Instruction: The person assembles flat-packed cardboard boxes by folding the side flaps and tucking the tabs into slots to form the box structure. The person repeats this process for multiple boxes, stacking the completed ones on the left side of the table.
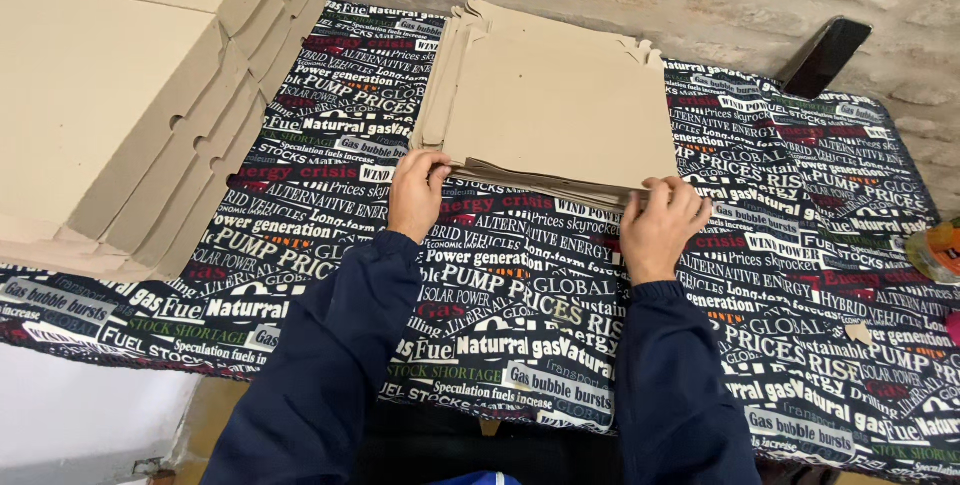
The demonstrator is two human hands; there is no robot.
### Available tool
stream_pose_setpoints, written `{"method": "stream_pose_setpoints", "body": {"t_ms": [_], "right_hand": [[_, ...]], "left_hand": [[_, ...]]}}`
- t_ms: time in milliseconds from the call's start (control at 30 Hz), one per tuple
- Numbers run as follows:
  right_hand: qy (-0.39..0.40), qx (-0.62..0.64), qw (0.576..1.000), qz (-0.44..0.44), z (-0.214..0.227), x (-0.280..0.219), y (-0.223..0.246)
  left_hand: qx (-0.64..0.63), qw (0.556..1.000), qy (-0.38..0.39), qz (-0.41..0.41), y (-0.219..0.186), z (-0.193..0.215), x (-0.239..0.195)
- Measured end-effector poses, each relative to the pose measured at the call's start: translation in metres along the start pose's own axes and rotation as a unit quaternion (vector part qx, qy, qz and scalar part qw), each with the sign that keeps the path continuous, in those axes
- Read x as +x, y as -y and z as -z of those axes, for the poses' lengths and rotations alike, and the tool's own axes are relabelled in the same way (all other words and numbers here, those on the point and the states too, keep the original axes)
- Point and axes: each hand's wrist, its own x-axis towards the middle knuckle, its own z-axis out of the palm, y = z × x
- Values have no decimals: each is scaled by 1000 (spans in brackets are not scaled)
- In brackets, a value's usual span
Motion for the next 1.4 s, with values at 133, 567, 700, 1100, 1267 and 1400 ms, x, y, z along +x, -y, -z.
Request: {"method": "stream_pose_setpoints", "body": {"t_ms": [133, 567, 700, 1100, 1267, 1400], "right_hand": [[-8, -15, 1000, 26, -3, 1, 16], [-10, 1, 997, 78, 9, 12, 49], [2, 5, 996, 87, 15, 14, 54], [5, 7, 996, 83, 1, 10, 50], [1, -22, 998, 63, 6, 13, 51], [22, 31, 998, 42, 2, 13, 51]], "left_hand": [[51, 998, -27, -1, -9, 7, 1], [74, 995, -48, -40, -32, -8, 6], [56, 997, -43, -26, -38, -4, 6], [139, 977, -55, -150, -18, -37, 4], [93, 988, -32, -118, -25, -30, 4], [37, 997, -24, -62, -43, -11, 4]]}}
